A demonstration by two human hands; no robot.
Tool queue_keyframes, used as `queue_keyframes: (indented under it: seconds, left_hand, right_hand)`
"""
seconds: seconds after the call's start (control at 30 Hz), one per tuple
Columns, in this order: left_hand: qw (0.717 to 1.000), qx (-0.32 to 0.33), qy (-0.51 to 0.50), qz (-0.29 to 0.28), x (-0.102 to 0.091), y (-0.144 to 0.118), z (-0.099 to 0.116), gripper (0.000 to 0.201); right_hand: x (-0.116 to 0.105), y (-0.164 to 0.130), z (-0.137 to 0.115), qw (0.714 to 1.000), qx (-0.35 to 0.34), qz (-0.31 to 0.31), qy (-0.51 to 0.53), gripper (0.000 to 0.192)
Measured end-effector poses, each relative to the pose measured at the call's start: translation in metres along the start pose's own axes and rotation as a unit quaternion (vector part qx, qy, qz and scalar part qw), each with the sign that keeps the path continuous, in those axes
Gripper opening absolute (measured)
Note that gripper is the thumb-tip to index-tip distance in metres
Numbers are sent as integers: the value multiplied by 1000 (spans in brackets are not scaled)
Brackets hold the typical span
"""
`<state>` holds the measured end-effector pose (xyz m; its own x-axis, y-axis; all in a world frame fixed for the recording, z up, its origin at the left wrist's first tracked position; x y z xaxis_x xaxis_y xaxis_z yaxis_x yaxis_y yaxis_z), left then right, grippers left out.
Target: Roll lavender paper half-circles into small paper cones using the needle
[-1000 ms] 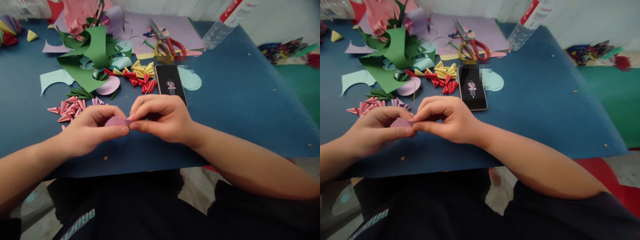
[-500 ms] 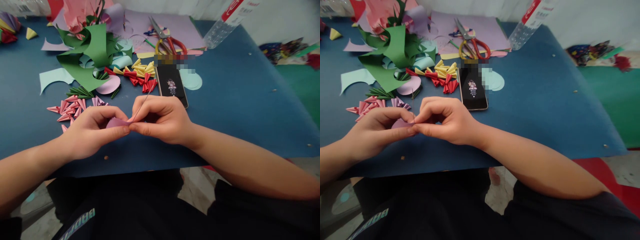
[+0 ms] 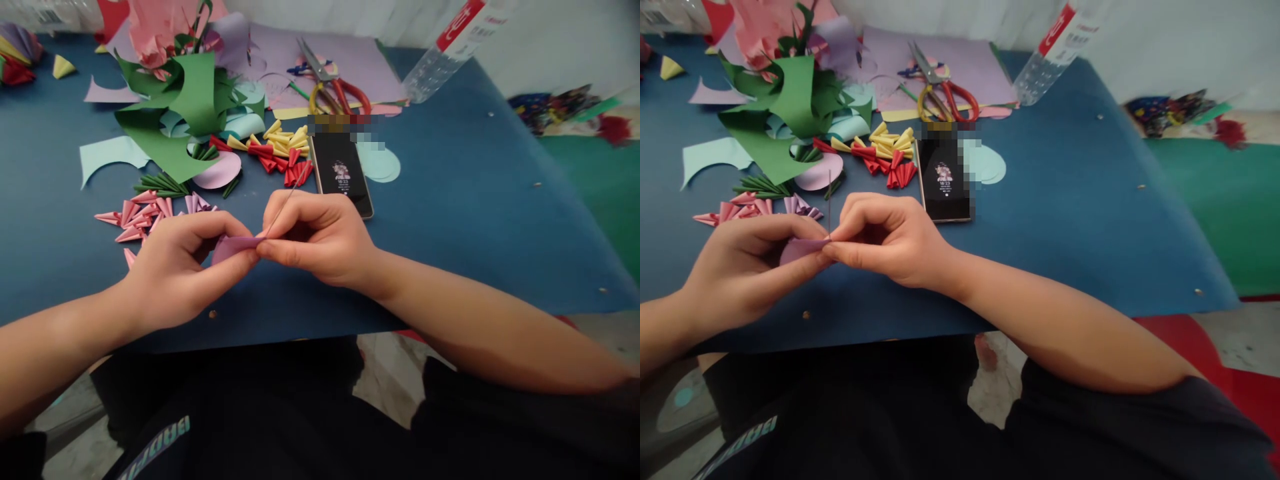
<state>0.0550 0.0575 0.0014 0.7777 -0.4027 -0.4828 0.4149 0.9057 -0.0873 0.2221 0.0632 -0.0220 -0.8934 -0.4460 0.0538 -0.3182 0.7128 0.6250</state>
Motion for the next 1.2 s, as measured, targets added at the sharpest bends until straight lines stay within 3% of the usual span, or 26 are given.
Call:
queue_keyframes:
  seconds: [0.17,0.37,0.73,0.97,1.1,1.2]
  left_hand:
    - [995,-49,-76,-34,2,6,-8,19]
    - [978,-101,-167,-72,11,9,-20,14]
    - [990,-90,-94,-48,6,12,-16,22]
    - [989,-93,-97,-56,7,11,-13,22]
    - [985,-105,-125,-51,7,11,-17,21]
    - [979,-123,-154,-56,9,12,-23,20]
  right_hand:
    - [-3,-1,0,999,18,9,27,14]
    - [-2,-1,-4,1000,-6,-7,18,16]
    - [0,-4,-3,999,39,34,17,15]
    - [0,-2,-5,998,47,39,-5,25]
    - [0,-2,-6,998,54,20,-7,23]
    - [0,1,-14,996,22,-17,-79,16]
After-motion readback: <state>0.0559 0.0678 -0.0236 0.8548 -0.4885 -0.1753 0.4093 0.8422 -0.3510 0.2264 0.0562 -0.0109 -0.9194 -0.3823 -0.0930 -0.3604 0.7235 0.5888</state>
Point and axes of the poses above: each hand's wrist, its own y-axis towards the middle knuckle, its own x-axis out of the palm, z = x × y, the point moved 7 cm from there along y, towards the middle knuckle, and after that the axes turned 8 degrees about -x, right-handed, at the moved point
